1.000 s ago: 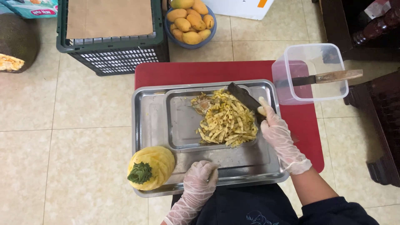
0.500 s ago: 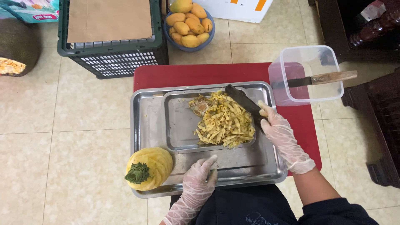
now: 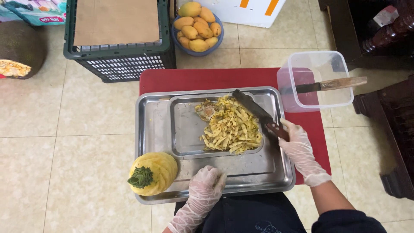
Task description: Peeling and removing the eyes of a pineapple using a knife and cleaning the workspace
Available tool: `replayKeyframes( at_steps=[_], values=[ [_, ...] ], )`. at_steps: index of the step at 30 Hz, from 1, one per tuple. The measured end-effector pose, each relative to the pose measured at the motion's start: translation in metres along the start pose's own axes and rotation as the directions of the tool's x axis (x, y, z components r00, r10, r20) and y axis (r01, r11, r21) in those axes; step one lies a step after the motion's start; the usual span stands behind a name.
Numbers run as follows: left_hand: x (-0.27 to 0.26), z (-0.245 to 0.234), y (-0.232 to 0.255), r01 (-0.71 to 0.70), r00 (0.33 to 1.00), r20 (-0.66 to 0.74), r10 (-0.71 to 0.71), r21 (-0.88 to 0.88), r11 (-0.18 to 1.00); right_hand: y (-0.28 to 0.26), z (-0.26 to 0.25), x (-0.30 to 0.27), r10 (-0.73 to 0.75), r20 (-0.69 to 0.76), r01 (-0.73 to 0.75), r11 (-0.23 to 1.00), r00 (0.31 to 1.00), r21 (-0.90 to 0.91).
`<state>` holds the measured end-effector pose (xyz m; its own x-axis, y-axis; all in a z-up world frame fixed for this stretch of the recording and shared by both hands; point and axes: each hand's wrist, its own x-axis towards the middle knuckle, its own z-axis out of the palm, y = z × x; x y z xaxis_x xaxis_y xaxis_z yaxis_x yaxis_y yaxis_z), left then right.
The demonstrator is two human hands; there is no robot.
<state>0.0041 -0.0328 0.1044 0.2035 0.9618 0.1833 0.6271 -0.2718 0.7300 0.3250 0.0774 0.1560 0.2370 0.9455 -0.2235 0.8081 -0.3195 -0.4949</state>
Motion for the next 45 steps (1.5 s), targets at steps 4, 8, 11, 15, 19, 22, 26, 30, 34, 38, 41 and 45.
replayKeyframes(
  at_steps=[4,8,11,15,19,22,26,30,34,38,41,45],
  values=[
    [0.002,0.001,0.002,0.04,0.998,0.049,-0.04,-0.008,0.999,-0.004,-0.014,-0.021,0.17,0.04,-0.175,0.957,0.985,0.23],
    [0.018,0.002,0.01,-0.077,0.995,-0.052,0.08,0.062,0.995,0.009,-0.007,-0.034,0.075,0.271,-0.273,0.477,0.96,0.835],
    [0.038,0.001,0.02,-0.104,0.99,-0.071,0.119,0.182,0.978,-0.002,-0.009,-0.047,0.05,0.35,-0.347,0.316,0.935,0.883],
    [0.076,-0.015,0.052,-0.12,0.921,-0.287,0.262,0.433,0.894,-0.002,0.005,-0.06,0.015,0.386,-0.376,0.265,0.922,0.888],
    [0.102,-0.005,0.064,-0.039,0.914,-0.311,0.261,0.573,0.819,-0.008,0.01,-0.074,-0.044,0.404,-0.381,0.251,0.914,0.89],
    [0.113,-0.002,0.068,-0.049,0.953,-0.239,0.185,0.481,0.875,-0.005,0.016,-0.081,-0.076,0.401,-0.372,0.251,0.913,0.894],
    [0.111,0.013,0.05,-0.016,0.98,-0.153,0.125,0.572,0.82,-0.01,0.007,-0.082,-0.093,0.399,-0.371,0.23,0.912,0.9],
    [0.109,0.002,0.047,0.07,0.997,-0.022,-0.069,0.562,0.824,-0.025,-0.002,-0.077,-0.038,0.366,-0.343,0.273,0.93,0.899],
    [0.119,0.0,0.063,0.06,0.998,-0.001,-0.069,0.514,0.856,-0.023,0.007,-0.066,-0.023,0.339,-0.322,0.259,0.941,0.911],
    [0.123,0.025,0.072,0.029,0.999,-0.032,-0.017,0.432,0.901,-0.036,0.005,-0.069,-0.009,0.337,-0.324,0.253,0.941,0.912],
    [0.12,0.043,0.06,-0.159,0.913,-0.234,0.333,0.547,0.822,-0.036,0.004,-0.07,-0.005,0.353,-0.343,0.232,0.935,0.91],
    [0.117,0.025,0.061,-0.201,0.89,-0.218,0.401,0.602,0.773,-0.031,0.003,-0.067,-0.002,0.354,-0.345,0.216,0.935,0.913]
  ],
)
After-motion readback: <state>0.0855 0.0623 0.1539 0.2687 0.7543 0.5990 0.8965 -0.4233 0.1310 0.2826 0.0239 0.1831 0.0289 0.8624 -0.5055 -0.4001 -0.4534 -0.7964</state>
